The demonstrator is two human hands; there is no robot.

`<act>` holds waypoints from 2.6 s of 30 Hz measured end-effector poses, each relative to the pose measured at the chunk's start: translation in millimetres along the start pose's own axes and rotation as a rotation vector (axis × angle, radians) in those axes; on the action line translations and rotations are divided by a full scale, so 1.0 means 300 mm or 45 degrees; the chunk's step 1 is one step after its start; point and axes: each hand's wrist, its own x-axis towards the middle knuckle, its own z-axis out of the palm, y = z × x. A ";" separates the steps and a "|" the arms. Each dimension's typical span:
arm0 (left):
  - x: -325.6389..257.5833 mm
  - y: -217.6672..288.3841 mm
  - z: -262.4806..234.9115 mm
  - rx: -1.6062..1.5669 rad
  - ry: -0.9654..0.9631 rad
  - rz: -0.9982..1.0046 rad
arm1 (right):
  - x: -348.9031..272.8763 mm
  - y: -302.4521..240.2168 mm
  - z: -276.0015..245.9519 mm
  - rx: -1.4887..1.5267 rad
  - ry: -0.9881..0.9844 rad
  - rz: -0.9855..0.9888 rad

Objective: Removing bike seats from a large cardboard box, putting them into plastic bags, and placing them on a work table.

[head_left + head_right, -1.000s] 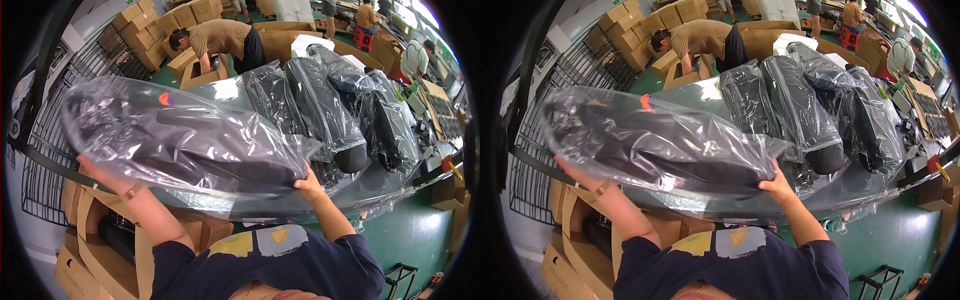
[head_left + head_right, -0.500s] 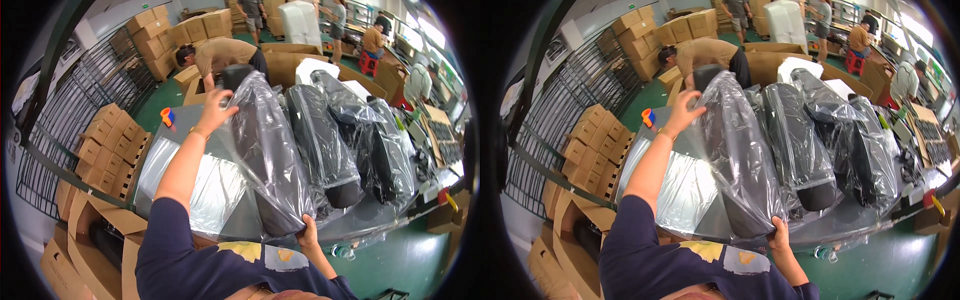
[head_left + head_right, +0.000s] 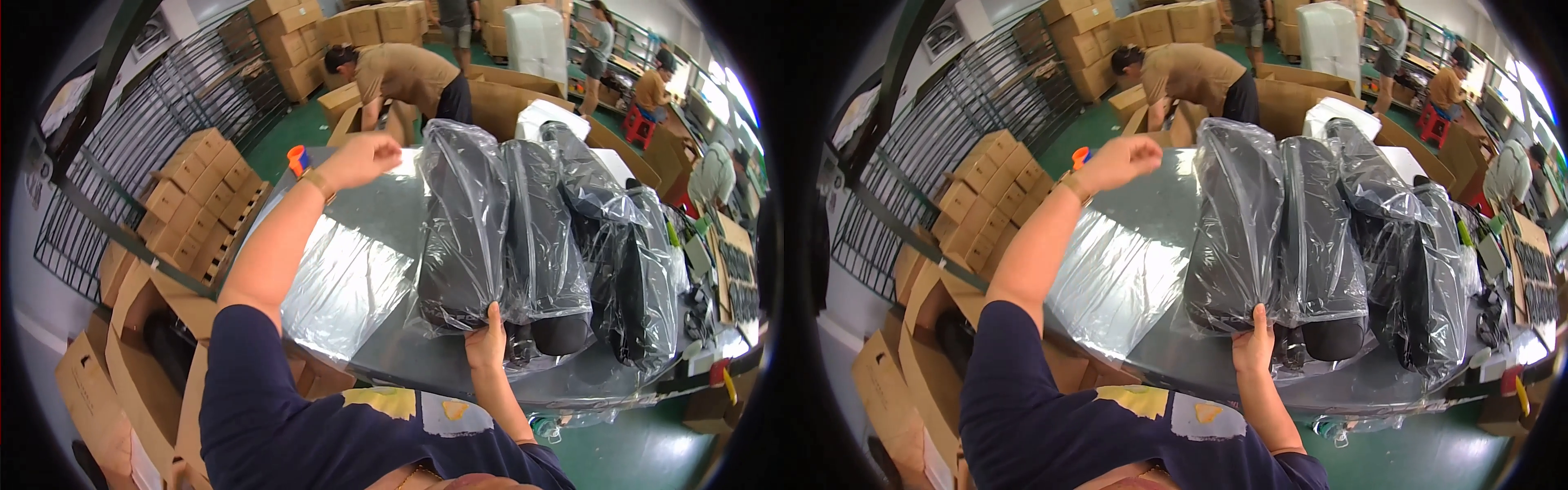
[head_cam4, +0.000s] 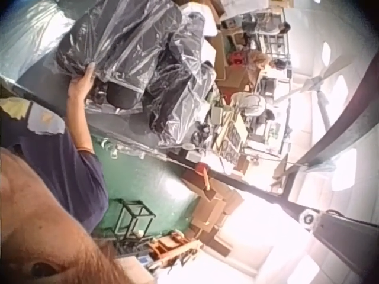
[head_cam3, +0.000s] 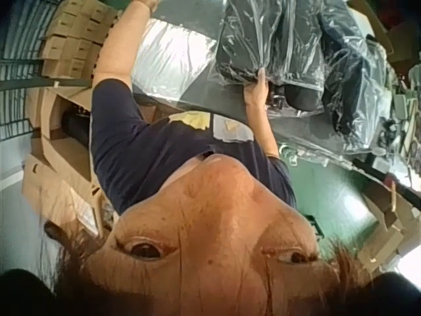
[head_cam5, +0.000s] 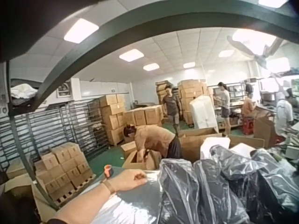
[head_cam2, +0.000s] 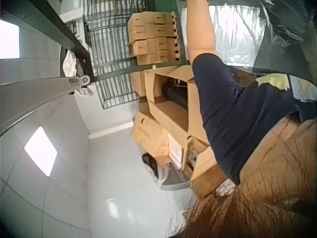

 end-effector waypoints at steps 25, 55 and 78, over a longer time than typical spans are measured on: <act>-2.002 -0.113 -0.090 0.954 0.110 -1.452 | -0.479 0.721 0.603 -1.479 -1.856 -0.488; -2.306 -0.961 -0.442 0.745 -0.001 -2.491 | -0.757 1.251 0.785 -1.452 -2.480 -1.243; -2.653 -0.074 -0.615 -0.977 1.514 -1.718 | -0.770 1.275 0.846 -1.324 -2.576 -1.189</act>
